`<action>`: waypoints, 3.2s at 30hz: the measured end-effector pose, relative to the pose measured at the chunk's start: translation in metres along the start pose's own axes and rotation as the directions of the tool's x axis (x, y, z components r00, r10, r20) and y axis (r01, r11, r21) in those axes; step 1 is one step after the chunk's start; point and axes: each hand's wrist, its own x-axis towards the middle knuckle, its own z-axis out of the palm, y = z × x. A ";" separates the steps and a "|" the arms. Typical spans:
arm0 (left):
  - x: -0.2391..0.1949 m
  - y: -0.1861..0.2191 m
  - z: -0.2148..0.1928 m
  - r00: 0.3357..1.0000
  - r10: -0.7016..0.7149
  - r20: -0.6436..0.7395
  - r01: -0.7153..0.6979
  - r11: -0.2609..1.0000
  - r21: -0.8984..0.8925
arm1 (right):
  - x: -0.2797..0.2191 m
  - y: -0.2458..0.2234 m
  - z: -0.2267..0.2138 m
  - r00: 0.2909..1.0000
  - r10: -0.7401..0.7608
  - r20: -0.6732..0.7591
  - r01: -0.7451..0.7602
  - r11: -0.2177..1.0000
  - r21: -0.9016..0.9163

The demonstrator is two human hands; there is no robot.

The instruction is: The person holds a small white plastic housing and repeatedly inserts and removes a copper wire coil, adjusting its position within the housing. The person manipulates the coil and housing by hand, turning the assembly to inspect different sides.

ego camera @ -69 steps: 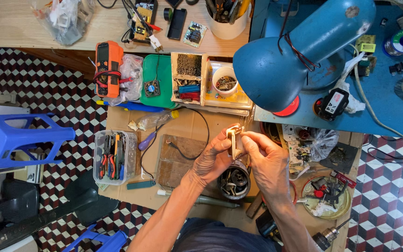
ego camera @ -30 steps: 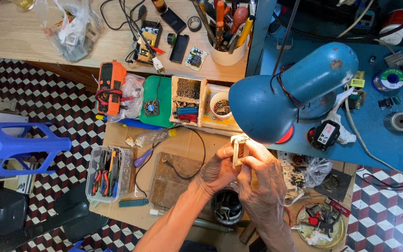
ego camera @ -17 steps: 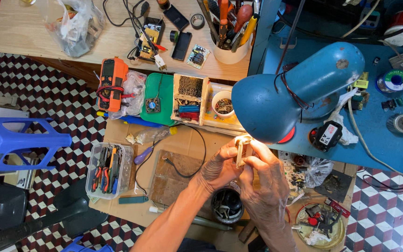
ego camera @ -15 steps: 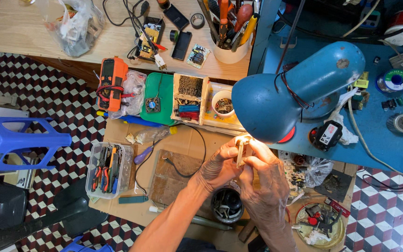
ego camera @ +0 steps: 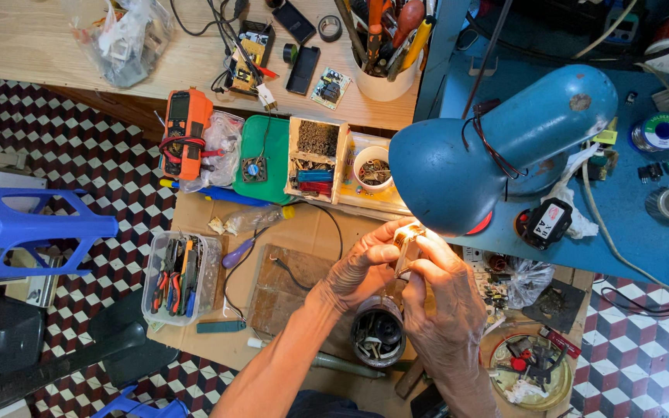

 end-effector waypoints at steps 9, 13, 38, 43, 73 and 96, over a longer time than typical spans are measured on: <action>-0.003 -0.011 -0.006 0.991 -0.001 -0.137 -0.043 0.949 -0.313 | -0.004 0.016 -0.003 0.964 0.261 -0.051 -0.257 0.964 0.067; -0.020 -0.015 -0.007 0.981 -0.077 -0.179 0.014 0.944 -0.331 | 0.012 0.031 -0.011 0.854 0.453 0.256 -0.493 0.862 0.121; -0.077 -0.017 0.002 0.980 -0.131 -0.147 0.131 0.991 -0.011 | 0.003 0.058 -0.051 0.676 0.605 0.421 -0.706 0.695 0.137; -0.081 -0.019 0.013 0.976 -0.128 -0.177 0.189 0.901 0.389 | 0.000 0.045 -0.044 0.730 0.578 0.365 -0.655 0.745 0.129; -0.066 -0.039 0.008 0.937 0.182 -0.297 -0.035 0.898 0.439 | -0.046 -0.045 -0.042 0.960 0.206 0.190 -0.187 0.976 -0.112; -0.061 -0.033 0.044 0.940 0.080 -0.331 -0.054 0.995 0.087 | -0.062 -0.042 -0.028 0.894 0.419 0.156 -0.418 0.908 -0.043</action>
